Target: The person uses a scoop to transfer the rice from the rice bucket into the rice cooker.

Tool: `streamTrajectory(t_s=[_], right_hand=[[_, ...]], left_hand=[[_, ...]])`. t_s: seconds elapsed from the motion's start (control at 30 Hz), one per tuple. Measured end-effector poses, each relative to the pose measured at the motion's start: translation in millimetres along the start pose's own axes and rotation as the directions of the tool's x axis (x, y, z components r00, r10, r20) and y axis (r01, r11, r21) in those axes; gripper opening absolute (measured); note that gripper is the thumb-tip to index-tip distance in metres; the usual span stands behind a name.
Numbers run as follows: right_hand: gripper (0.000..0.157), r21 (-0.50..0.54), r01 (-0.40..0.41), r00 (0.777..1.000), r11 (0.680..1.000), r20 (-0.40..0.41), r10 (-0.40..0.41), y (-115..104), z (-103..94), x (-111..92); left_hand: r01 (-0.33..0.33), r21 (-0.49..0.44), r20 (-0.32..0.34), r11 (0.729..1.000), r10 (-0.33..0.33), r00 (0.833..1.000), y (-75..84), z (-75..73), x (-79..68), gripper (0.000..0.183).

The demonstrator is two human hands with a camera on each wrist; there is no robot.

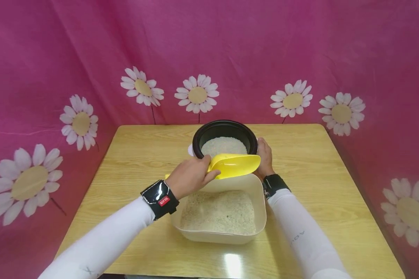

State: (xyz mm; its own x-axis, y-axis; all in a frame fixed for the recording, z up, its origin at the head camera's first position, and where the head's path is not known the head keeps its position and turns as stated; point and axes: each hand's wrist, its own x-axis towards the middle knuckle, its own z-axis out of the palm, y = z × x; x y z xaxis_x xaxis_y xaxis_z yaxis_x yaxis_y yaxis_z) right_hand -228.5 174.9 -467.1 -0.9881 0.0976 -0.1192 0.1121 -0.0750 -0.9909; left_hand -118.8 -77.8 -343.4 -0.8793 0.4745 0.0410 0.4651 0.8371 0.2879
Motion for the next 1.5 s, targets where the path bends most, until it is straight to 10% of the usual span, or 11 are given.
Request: streamTrajectory(t_s=[0.3, 0.67, 0.87, 1.1, 1.3, 1.5], right_hand=[[0.036, -0.102, 0.06, 0.996, 0.993, -0.057, -0.066, -13.1, 1.0, -7.1], [0.037, -0.088, 0.106, 0.988, 0.99, -0.103, -0.115, -5.2, 0.6, -0.7], [0.037, -0.097, 0.129, 0.982, 0.987, -0.127, -0.14, 24.2, -4.8, 25.6], [0.036, -0.084, 0.094, 0.989, 0.992, -0.103, -0.103, 1.0, -1.7, 7.7], [0.035, 0.013, 0.089, 0.995, 0.996, -0.049, -0.088, -7.5, 1.1, -1.7], [0.035, -0.113, 0.114, 0.988, 0.987, -0.093, -0.125, -6.2, -0.2, 1.2]], left_hand=[[-0.098, 0.093, 0.005, 0.991, 0.098, 0.995, 6.7, 1.9, -16.3, 0.025], [0.1, 0.125, 0.312, 0.987, -0.135, 0.94, -1.4, 2.4, -27.2, 0.039], [0.092, 0.265, 0.307, 0.96, -0.174, 0.936, -1.8, -0.5, -28.8, 0.029], [0.081, 0.378, 0.343, 0.922, -0.221, 0.913, 8.5, -6.5, -26.4, 0.023], [0.038, 0.502, 0.312, 0.864, -0.222, 0.924, 18.6, -9.6, -26.4, 0.021], [0.047, 0.602, 0.245, 0.797, -0.24, 0.939, 26.4, -11.4, -25.6, 0.019]])
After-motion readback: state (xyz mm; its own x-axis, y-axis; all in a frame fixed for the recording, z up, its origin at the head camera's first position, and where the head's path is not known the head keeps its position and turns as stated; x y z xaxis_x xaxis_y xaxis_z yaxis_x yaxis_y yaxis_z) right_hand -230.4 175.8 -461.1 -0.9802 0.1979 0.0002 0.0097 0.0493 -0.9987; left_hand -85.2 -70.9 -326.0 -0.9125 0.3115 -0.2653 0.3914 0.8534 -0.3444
